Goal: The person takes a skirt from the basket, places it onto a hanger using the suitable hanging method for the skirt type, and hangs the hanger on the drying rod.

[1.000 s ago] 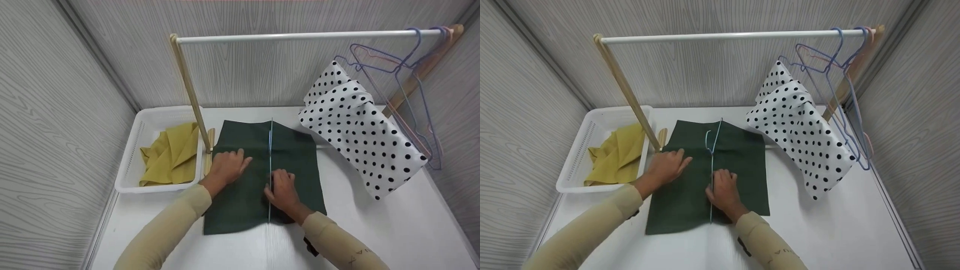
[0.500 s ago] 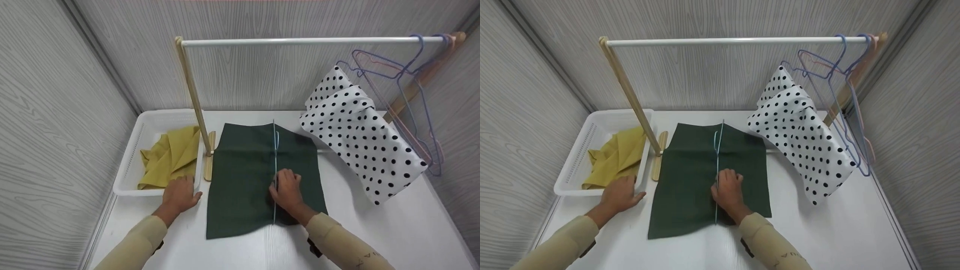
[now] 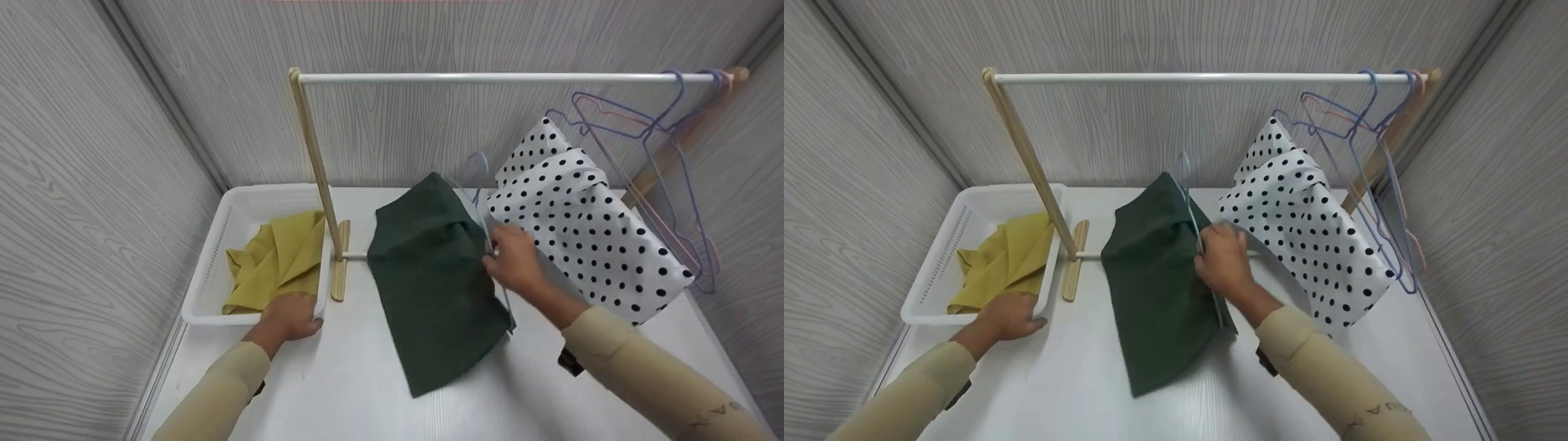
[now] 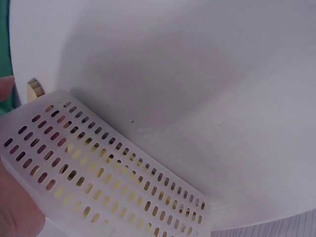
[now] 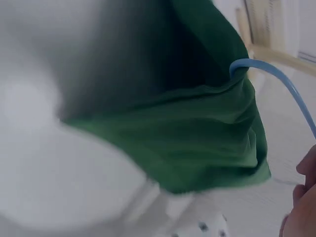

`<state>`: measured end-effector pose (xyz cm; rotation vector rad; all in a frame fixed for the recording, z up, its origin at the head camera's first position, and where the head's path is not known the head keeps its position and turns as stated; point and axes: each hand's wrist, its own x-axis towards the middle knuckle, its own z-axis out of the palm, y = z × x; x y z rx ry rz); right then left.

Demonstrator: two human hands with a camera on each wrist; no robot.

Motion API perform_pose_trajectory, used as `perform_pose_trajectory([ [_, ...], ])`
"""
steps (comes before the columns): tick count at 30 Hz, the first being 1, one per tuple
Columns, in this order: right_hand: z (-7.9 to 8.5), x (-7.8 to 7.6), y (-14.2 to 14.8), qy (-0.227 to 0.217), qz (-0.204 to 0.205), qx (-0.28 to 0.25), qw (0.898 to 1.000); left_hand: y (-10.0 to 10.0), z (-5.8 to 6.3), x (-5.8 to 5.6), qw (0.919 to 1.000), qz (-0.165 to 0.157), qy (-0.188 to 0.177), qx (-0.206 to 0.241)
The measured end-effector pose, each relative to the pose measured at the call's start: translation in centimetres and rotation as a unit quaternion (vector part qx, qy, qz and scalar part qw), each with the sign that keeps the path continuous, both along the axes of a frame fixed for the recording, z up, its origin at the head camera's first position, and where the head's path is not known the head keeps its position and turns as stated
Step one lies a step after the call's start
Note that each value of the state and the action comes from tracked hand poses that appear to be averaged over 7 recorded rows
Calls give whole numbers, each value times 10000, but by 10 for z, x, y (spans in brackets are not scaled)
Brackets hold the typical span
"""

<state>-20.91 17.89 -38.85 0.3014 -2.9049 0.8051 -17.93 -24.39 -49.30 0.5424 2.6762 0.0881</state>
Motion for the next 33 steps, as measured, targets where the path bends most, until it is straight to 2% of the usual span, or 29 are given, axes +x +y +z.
perform_pose_trajectory([
  [3,35,-10,22,105,61,-166,9998,2,0,3,10000,52,48,9],
  [9,94,-27,57,574,-6,-85,9983,7,2,-7,9999,2,151,11],
  [14,126,-29,77,758,-189,-24,9969,7,2,-10,9999,-64,134,-82],
  [19,150,-34,100,873,-623,273,9939,6,0,-5,9993,-316,145,-108],
  [22,158,-41,116,779,-939,578,9908,6,-1,-5,9992,-345,165,-126],
  [24,158,-46,128,762,-1102,766,9880,6,0,-7,9993,-295,172,-151],
  [28,141,-55,150,638,-1268,1329,9809,6,1,-10,9989,-335,183,-270],
  [30,130,-55,159,504,-1273,1619,9773,7,2,-10,9987,-361,165,-327],
  [33,121,-51,164,281,-1302,1766,9752,8,2,-9,9988,-352,119,-322],
])
